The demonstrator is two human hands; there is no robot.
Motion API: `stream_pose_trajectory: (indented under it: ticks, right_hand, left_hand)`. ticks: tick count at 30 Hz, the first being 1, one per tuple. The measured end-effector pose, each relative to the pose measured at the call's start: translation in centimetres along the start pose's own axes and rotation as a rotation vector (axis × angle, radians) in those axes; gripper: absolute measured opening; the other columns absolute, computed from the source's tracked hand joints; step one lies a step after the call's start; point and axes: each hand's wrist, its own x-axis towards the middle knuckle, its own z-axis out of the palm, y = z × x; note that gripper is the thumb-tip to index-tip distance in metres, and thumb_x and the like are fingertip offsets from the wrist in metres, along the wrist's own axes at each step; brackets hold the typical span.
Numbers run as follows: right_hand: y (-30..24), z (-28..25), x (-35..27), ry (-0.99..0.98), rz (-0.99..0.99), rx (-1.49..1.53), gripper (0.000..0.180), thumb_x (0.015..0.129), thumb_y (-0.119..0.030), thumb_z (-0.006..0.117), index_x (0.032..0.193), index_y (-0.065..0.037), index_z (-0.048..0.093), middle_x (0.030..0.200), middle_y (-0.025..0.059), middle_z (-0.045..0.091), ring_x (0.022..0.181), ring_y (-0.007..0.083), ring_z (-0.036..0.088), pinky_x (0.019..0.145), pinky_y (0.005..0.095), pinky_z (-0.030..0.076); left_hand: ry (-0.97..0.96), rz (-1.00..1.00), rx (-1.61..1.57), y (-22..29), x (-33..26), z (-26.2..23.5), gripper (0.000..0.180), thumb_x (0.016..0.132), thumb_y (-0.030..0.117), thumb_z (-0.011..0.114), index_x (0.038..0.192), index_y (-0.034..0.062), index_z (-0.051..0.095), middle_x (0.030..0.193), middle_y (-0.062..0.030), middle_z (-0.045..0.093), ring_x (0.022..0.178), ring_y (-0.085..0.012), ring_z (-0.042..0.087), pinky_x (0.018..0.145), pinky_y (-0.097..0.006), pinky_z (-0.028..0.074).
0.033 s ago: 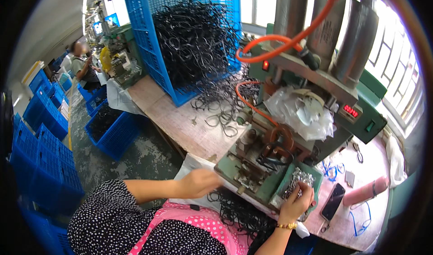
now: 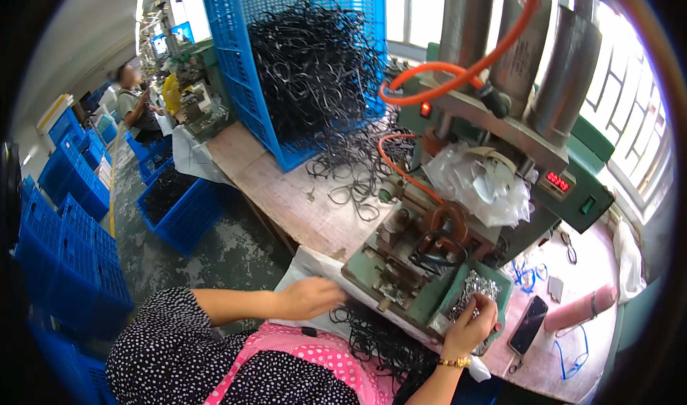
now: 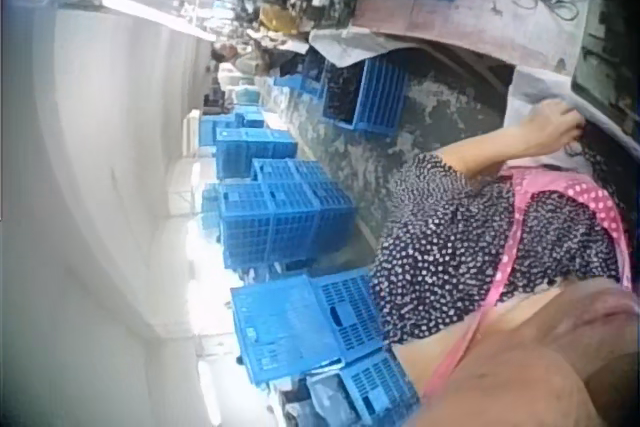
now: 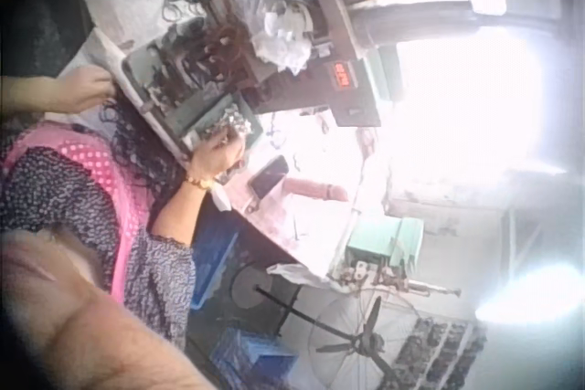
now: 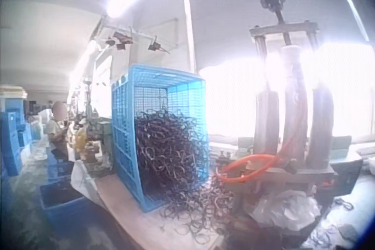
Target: The person repeatedly picks black cable loops from a pile, places each loop into a green press machine, and adds small metal pins from a tray to secure the loop. The person then removes the assembled loop and places it into a blue crate. The process is repeated continuously throughout the clip.
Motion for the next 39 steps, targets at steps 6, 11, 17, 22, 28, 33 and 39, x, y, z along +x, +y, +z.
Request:
stream_pose_trajectory:
  ticks: [6, 11, 17, 22, 28, 33, 39]
  right_hand:
    - [0.4, -0.2, -0.6, -0.047, 0.075, 0.145, 0.01, 0.093, -0.005, 0.059, 0.1, 0.001, 0.059, 0.089, 0.0123, 0.061, 0.083, 0.0275, 0.059, 0.077, 0.0367, 0.048]
    - [-1.1, -1.6, -0.4, -0.204, 0.096, 0.156, 0.029, 0.098, -0.013, 0.058, 0.119, 0.005, 0.061, 0.112, 0.0212, 0.067, 0.103, 0.0312, 0.066, 0.09, 0.0394, 0.051]
    - [-2.1, -2.4, -0.1, -0.271, 0.102, 0.118, 0.03, 0.096, -0.009, 0.058, 0.12, 0.007, 0.063, 0.118, 0.0229, 0.067, 0.107, 0.0337, 0.065, 0.094, 0.0405, 0.051]
    - [-1.7, -2.1, -0.3, -0.238, 0.071, 0.175, 0.029, 0.093, -0.005, 0.057, 0.119, 0.006, 0.065, 0.113, 0.0218, 0.069, 0.103, 0.0339, 0.066, 0.092, 0.0406, 0.052]
    - [0.1, -1.5, -0.5, -0.165, -0.057, 0.093, 0.027, 0.091, -0.005, 0.06, 0.116, 0.003, 0.067, 0.11, 0.0211, 0.07, 0.099, 0.0334, 0.067, 0.09, 0.0401, 0.053]
    - [1.6, -0.3, -0.4, -0.116, 0.023, 0.182, 0.012, 0.092, -0.002, 0.056, 0.101, 0.003, 0.063, 0.094, 0.0137, 0.062, 0.086, 0.0296, 0.061, 0.08, 0.0363, 0.048]
    - [1.4, -0.6, -0.7, -0.085, -0.115, -0.015, 0.014, 0.087, 0.003, 0.058, 0.097, -0.002, 0.067, 0.094, 0.013, 0.064, 0.09, 0.0299, 0.061, 0.082, 0.0371, 0.048]
  left_hand:
    - [-0.365, -0.323, 0.128, -4.4, -14.7, 6.8, 0.04, 0.08, 0.028, 0.07, 0.114, 0.01, 0.059, 0.109, -0.0102, 0.059, 0.106, -0.0304, 0.059, 0.088, -0.045, 0.048]
    - [-0.222, -0.279, 0.181, -4.2, -12.8, 7.0, 0.024, 0.077, 0.027, 0.067, 0.093, 0.0085, 0.064, 0.095, -0.0096, 0.062, 0.097, -0.0305, 0.061, 0.08, -0.045, 0.05]
    - [-0.27, -0.061, 0.011, 0.8, -8.9, 5.2, 0.024, 0.081, 0.03, 0.067, 0.083, 0.0061, 0.062, 0.086, -0.0092, 0.062, 0.087, -0.0321, 0.063, 0.074, -0.044, 0.055]
    - [-0.51, -0.214, 0.014, 2.2, -8.2, 2.3, 0.034, 0.084, 0.036, 0.067, 0.093, 0.0032, 0.063, 0.097, -0.0132, 0.063, 0.095, -0.0334, 0.064, 0.076, -0.046, 0.054]
    - [-0.076, 0.12, -0.147, 6.6, -2.0, -9.6, 0.023, 0.097, 0.025, 0.059, 0.107, 0.0042, 0.057, 0.093, -0.0135, 0.06, 0.086, -0.0333, 0.061, 0.071, -0.044, 0.048]
    - [0.406, 0.625, -0.167, 13.1, 3.7, -19.2, 0.023, 0.093, 0.014, 0.062, 0.111, -0.001, 0.065, 0.095, -0.0116, 0.065, 0.074, -0.0258, 0.063, 0.062, -0.036, 0.05]
    - [1.01, 0.962, -0.051, 16.4, 8.5, -17.8, 0.001, 0.08, 0.005, 0.066, 0.08, 0.0038, 0.067, 0.074, -0.0063, 0.063, 0.056, -0.0158, 0.053, 0.05, -0.028, 0.044]
